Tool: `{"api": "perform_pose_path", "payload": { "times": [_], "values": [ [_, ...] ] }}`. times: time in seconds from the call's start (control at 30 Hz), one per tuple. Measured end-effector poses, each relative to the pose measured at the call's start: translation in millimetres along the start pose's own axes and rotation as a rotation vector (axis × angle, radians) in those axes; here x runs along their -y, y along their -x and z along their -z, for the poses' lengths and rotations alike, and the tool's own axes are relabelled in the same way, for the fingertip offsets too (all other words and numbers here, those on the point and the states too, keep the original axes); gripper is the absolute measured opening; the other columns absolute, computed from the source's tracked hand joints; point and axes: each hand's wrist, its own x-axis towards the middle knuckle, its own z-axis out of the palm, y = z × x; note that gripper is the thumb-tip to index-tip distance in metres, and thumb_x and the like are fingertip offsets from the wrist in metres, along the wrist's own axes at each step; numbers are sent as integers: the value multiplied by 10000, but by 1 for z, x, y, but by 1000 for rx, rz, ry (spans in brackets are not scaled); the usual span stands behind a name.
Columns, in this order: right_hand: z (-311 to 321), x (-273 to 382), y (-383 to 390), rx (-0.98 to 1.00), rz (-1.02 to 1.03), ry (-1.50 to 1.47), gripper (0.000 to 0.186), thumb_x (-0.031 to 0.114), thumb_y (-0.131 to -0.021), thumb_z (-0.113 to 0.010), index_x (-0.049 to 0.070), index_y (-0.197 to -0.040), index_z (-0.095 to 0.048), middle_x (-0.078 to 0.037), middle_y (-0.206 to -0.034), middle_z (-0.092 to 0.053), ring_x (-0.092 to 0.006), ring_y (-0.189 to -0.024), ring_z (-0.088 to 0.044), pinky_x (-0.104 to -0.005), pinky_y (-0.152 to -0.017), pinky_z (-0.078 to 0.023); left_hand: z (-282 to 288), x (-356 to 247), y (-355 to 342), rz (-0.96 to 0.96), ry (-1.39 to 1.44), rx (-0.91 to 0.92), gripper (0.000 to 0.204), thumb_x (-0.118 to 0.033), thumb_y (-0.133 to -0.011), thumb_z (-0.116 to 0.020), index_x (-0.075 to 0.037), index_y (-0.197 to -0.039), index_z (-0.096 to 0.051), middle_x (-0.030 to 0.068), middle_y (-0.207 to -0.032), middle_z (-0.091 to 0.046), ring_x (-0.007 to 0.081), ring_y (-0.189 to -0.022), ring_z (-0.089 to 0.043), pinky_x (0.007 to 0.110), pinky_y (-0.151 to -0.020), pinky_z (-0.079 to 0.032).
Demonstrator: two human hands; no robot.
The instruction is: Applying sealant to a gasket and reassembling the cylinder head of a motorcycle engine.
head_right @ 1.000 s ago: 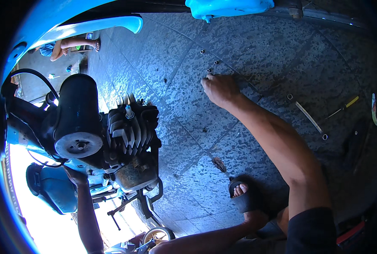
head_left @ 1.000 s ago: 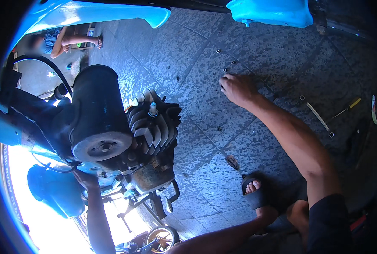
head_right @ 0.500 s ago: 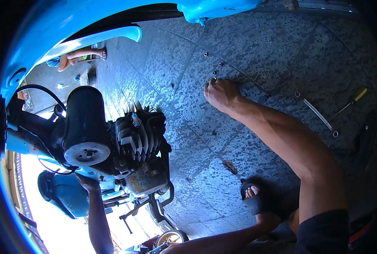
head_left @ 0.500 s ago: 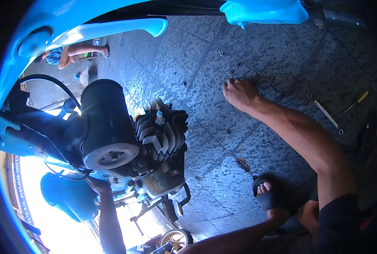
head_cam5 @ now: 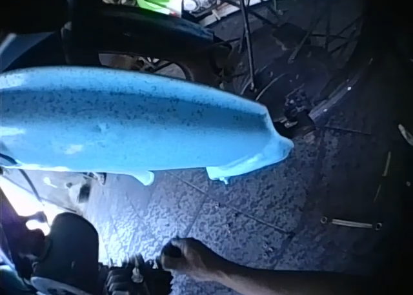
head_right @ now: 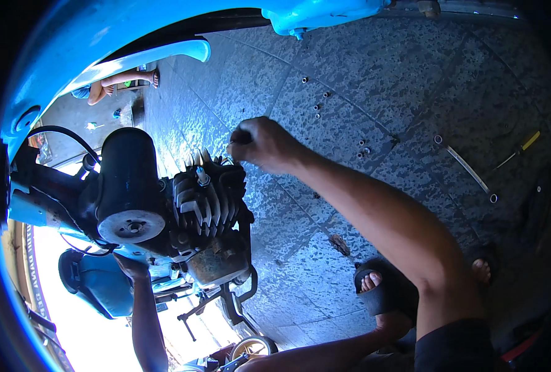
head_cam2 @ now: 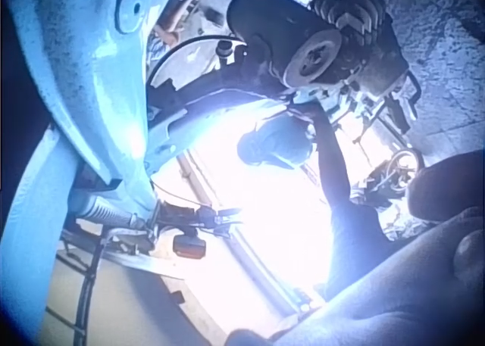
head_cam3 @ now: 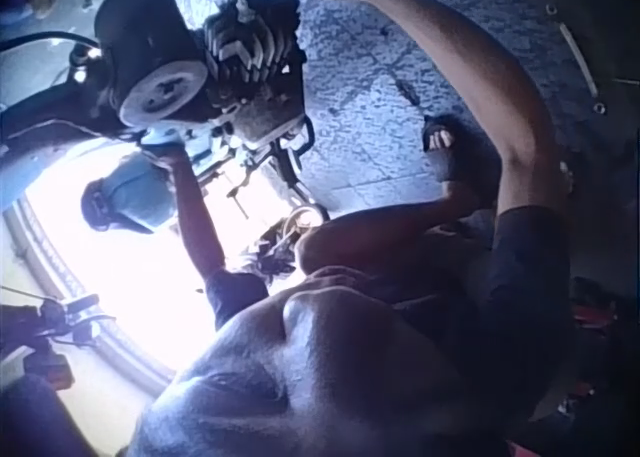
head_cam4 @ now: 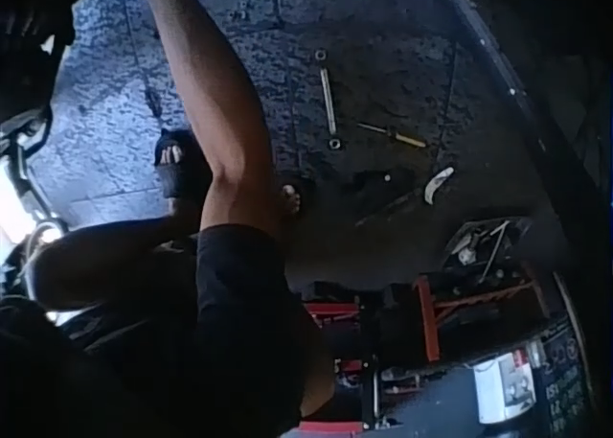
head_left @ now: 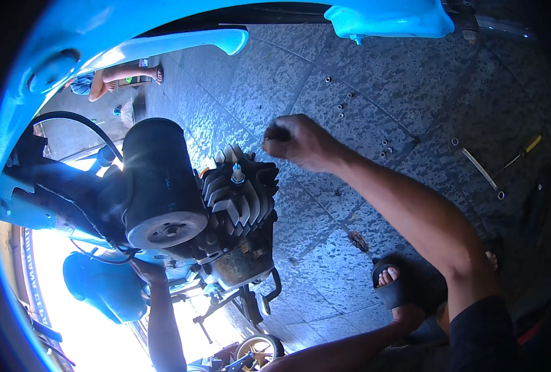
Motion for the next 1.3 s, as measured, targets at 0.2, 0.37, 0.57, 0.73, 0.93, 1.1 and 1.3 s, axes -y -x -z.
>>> {"api": "perform_pose_path", "payload": {
  "times": [0.2,0.37,0.57,0.73,0.93,1.1,1.3],
  "values": [
    [-13,9,-1,24,-75,-76,214,159,-886,-680,-37,-959,-630,-80,-830,-666,-122,-773,-620,-295,-718,-521,-4,-10,0,-380,-435,70,377,-387,-1061,-298,-58,-1014,-478,83,-948,-511,177,-836,-549,348,-727,-501],
    [-18,12,-2,43,-36,-25,229,156,-901,-678,-38,-1022,-659,-111,-897,-700,-129,-812,-648,-295,-753,-536,4,-6,1,-257,-363,45,218,-271,-1037,-427,-63,-1007,-485,93,-918,-504,209,-819,-549,363,-695,-483],
    [-6,31,4,81,-120,54,219,150,-902,-673,-7,-1050,-715,-130,-927,-732,-151,-865,-688,-295,-790,-545,14,5,-5,-386,-503,59,216,-250,-971,-547,-47,-1032,-502,118,-895,-522,265,-800,-556,384,-685,-478],
    [-9,32,-3,106,-173,152,246,166,-895,-671,-14,-1057,-711,-140,-900,-730,-173,-828,-692,-308,-768,-547,-4,-6,2,-173,-186,-14,245,-284,-989,-505,-43,-1028,-504,117,-898,-523,262,-796,-557,382,-692,-478],
    [-14,28,-9,32,-30,208,361,265,-855,-703,-37,-1053,-687,-159,-904,-719,-179,-782,-676,-322,-731,-533,16,10,-5,131,118,0,377,-406,-1025,-369,-53,-1116,-463,126,-1047,-502,241,-943,-530,396,-813,-463],
    [-16,21,0,133,-148,52,244,203,-907,-625,-21,-995,-666,-106,-874,-685,-152,-754,-625,-327,-685,-503,22,26,-1,235,68,82,547,-460,-1021,-329,-16,-1332,-406,163,-1288,-467,279,-1174,-493,436,-1000,-423],
    [68,-23,50,-218,-157,501,161,177,-938,-602,35,-956,-675,-125,-921,-697,-159,-704,-615,-328,-648,-522,21,31,1,-319,-764,171,416,-280,-1033,-326,31,-1290,-428,169,-1213,-490,270,-1107,-500,421,-942,-436]
  ]
}}
